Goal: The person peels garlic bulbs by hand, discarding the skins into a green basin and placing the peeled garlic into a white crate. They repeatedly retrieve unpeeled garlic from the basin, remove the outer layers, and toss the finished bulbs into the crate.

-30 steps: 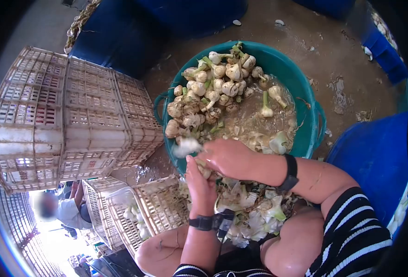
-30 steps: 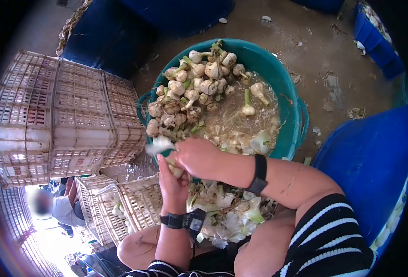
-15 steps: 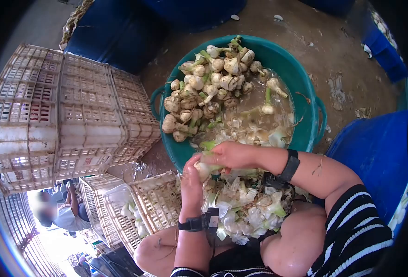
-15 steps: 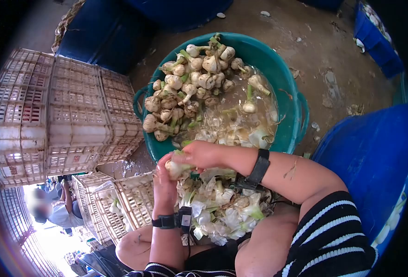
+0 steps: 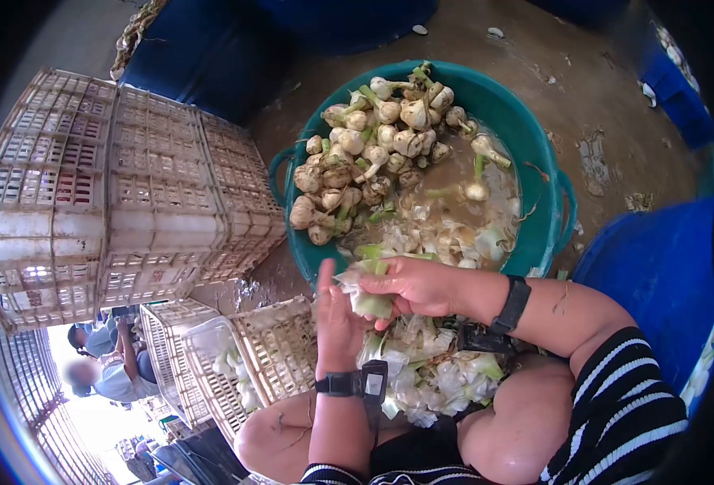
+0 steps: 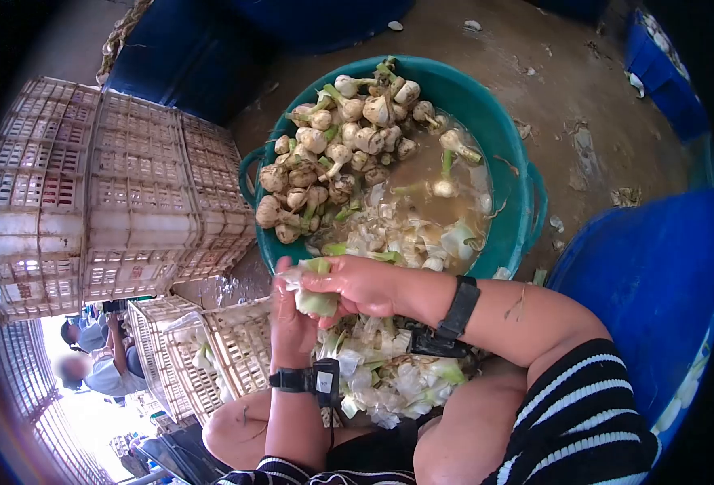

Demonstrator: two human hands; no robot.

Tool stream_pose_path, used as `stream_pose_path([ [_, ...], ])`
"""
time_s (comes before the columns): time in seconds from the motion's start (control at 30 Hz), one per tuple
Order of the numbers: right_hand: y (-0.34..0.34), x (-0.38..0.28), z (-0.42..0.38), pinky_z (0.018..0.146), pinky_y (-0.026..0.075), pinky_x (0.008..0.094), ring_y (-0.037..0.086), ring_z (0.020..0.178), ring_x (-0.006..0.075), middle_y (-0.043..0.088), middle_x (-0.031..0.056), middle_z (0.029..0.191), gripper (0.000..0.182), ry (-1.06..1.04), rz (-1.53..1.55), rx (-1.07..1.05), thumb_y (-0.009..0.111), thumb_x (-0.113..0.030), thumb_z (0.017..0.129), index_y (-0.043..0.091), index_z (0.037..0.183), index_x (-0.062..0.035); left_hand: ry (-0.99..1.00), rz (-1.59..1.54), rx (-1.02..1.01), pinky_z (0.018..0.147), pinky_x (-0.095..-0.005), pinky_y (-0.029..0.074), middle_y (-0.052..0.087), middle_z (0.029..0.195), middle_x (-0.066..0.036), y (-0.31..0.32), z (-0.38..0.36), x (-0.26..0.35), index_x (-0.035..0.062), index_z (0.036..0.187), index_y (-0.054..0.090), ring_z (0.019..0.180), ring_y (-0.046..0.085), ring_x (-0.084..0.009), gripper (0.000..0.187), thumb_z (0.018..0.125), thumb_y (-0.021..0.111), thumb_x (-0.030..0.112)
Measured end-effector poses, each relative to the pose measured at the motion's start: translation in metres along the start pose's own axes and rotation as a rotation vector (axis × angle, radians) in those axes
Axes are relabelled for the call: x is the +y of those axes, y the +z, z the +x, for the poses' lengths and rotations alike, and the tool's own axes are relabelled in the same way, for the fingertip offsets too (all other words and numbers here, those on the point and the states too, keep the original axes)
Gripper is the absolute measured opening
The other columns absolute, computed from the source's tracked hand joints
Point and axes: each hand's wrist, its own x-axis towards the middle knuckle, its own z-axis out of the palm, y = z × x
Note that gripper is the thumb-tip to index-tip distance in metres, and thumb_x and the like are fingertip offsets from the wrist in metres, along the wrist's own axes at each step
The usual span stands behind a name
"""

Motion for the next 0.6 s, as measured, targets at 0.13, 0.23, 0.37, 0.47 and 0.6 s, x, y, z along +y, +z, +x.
stream_pose_path([
  [0.13, -0.016, -0.006, 0.006, 0.062, 0.054, 0.0311, 0.063, 0.072, 0.0205, 0.060, 0.0116, 0.093, 0.030, 0.100, -0.008, -0.110, 0.047, -0.022, 0.091, 0.050, 0.112, -0.0020, -0.410, -0.481, -0.369, 0.064, -0.0255, 0.046, 0.058, 0.081, -0.002, -0.008, 0.009, -0.019, 0.0118, 0.113, 0.049, 0.074, 0.055, -0.0126, 0.051, 0.089, 0.035, 0.054],
  [0.23, -0.012, -0.016, 0.005, 0.054, 0.054, 0.0311, 0.062, 0.065, 0.0180, 0.060, 0.0110, 0.085, 0.033, 0.005, 0.146, -0.230, 0.049, -0.025, 0.090, 0.048, 0.114, -0.0030, -0.406, -0.693, -0.358, 0.069, -0.0308, 0.046, 0.058, 0.081, -0.001, -0.007, 0.010, -0.038, 0.0112, 0.107, 0.052, 0.075, 0.055, -0.0137, 0.051, 0.087, 0.036, 0.055],
  [0.37, -0.037, -0.064, -0.005, 0.055, 0.053, 0.0326, 0.063, 0.063, 0.0209, 0.061, 0.0149, 0.087, 0.034, -0.143, 0.123, -0.122, 0.052, -0.028, 0.088, 0.051, 0.113, -0.0055, -0.320, -0.570, -0.156, 0.091, -0.0460, 0.039, 0.057, 0.102, -0.010, -0.009, 0.005, -0.019, 0.0072, 0.113, 0.050, 0.101, 0.052, -0.0267, 0.054, 0.088, 0.037, 0.053],
  [0.47, -0.050, -0.052, 0.005, 0.055, 0.051, 0.0356, 0.062, 0.062, 0.0253, 0.062, 0.0171, 0.084, 0.026, -0.458, -1.716, 0.057, 0.054, -0.028, 0.085, 0.058, 0.100, -0.0067, -0.266, -0.493, -0.070, 0.093, -0.0483, 0.038, 0.053, 0.109, -0.013, -0.023, 0.005, -0.010, 0.0074, 0.117, 0.044, 0.106, 0.050, -0.0287, 0.049, 0.090, 0.036, 0.048],
  [0.6, 0.004, -0.004, 0.005, 0.054, 0.047, 0.0387, 0.060, 0.067, 0.0281, 0.058, 0.0098, 0.069, 0.019, -0.588, -1.863, 0.219, 0.056, -0.025, 0.078, 0.055, 0.083, -0.0064, -0.148, -0.320, 0.074, 0.093, -0.0457, 0.039, 0.048, 0.115, -0.014, 0.001, 0.002, -0.006, 0.0079, 0.120, 0.037, 0.108, 0.048, -0.0286, 0.043, 0.093, 0.034, 0.042],
])
